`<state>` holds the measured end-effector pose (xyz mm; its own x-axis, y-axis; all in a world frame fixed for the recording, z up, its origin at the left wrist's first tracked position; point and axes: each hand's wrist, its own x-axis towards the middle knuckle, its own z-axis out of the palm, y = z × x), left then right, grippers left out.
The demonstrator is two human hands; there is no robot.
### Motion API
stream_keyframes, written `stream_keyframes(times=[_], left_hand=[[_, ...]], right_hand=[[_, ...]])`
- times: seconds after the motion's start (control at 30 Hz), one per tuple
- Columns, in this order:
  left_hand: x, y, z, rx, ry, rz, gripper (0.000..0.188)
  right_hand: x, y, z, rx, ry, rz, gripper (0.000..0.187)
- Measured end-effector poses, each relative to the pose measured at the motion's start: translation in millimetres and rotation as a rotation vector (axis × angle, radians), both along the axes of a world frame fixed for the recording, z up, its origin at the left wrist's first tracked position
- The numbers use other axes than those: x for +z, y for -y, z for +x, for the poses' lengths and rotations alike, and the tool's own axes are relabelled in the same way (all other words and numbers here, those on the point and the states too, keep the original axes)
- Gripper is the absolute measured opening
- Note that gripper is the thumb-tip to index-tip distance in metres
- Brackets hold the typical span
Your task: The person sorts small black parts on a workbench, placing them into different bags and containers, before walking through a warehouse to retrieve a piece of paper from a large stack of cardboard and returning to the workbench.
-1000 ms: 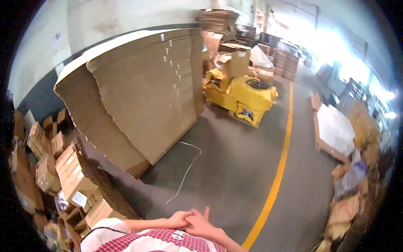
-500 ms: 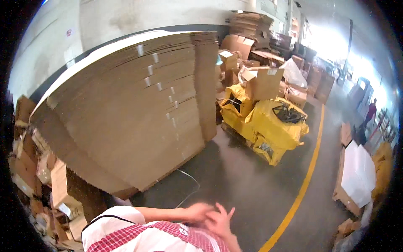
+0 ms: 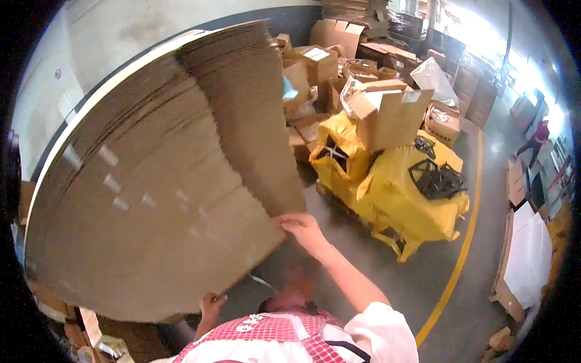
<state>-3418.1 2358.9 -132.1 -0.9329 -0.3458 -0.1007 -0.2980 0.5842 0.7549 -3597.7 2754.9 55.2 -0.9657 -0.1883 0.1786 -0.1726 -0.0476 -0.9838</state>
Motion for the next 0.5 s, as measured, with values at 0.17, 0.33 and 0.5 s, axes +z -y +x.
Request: stream_keyframes(times=[0.17,0.33,0.5], left_hand=[[33.4,-69.3,-150.6,-0.081,-0.055,0.012,0.037],[50.4,-112.4,-250.5,-0.121,-0.077,0.036,0.030],[52.2,-159.6,-308.4,0.085,-0.100,0.043,0.025]], right_hand=[[31.4,-34.5,-183.3,-0.113,0.257,-0.422,0.025],[58.5,-57.9,-324.1,-0.166,0.262,-0.421,0.036],[57.2,-60.2,-417.8,0.097,0.229,-0.355,0.053]])
